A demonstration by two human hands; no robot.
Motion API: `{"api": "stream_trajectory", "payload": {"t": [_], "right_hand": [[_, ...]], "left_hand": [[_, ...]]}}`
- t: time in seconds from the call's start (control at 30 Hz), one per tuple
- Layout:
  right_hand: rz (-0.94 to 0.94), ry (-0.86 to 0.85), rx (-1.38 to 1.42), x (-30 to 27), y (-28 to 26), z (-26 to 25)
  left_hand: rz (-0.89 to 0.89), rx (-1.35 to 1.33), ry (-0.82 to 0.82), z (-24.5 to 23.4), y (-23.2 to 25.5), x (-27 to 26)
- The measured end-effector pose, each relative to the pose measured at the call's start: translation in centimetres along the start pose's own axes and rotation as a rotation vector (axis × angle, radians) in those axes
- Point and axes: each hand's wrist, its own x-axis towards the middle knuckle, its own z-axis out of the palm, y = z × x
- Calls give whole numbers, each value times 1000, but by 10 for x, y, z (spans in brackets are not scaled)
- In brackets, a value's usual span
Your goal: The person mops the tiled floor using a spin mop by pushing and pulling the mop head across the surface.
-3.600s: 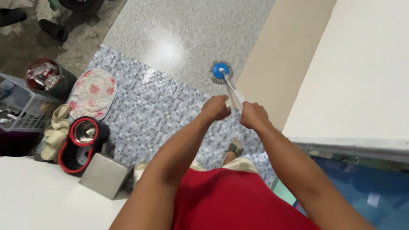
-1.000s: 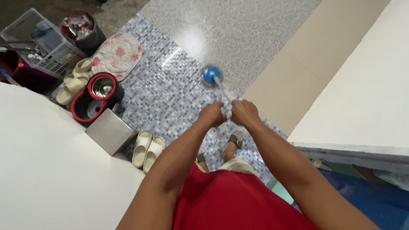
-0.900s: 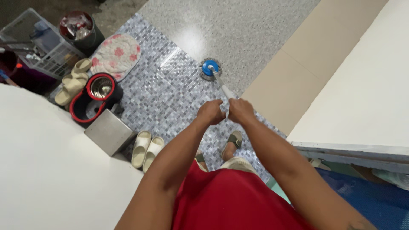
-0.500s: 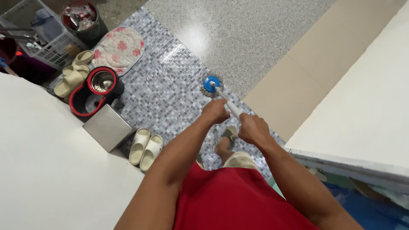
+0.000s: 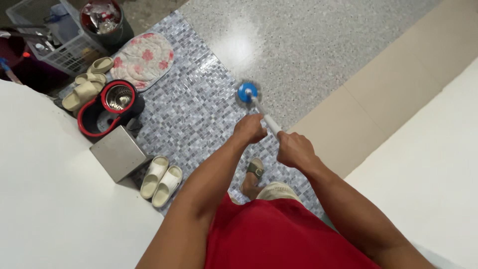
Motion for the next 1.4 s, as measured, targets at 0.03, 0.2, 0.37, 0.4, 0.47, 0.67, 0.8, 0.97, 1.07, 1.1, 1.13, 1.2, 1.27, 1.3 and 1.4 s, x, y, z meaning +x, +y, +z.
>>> {"api": "stream_trajectory", "payload": {"t": [0.03,0.2,0.37,0.4,0.47,0.67,0.8,0.97,1.07,1.1,1.13,1.2,1.27,1.3,1.4], "right_hand": [[-2,1,9,5,5,-6],[-45,45,-40,110,15,0],[-4,156,-104,158,43,35],[-6,183,-110,145,44,40],[150,76,-44,111,38,37],[167,43,18,-13,-10,1],[211,-13,-17,-30,-46,19],[405,-50,19,-13,-50,104],[499,58,112,-35,-63,132],[512,17,128,-45,-70,130],[527,-24,144,-57,-76,124],[484,15,116,-78,-89,99],[434,49,86,-95,-103,71],[391,101,73,-100,-110,60],[382,143,74,-96,-114,46]], "left_hand": [[-6,-4,4,-4,5,5],[-55,-37,11,0,12,12],[-8,-16,17,4,-7,21],[-34,-12,-10,6,-9,16],[-15,16,-24,4,-12,8],[55,156,-111,-20,-31,-13],[136,171,-161,-16,-43,-38],[200,188,-174,-5,-65,-74],[238,219,-197,-2,-72,-81],[233,244,-225,0,-74,-85],[245,250,-235,4,-75,-87],[331,262,-194,10,-71,-87],[363,305,-231,16,-62,-83],[380,344,-264,20,-59,-85],[467,297,-204,29,-48,-87]]}}
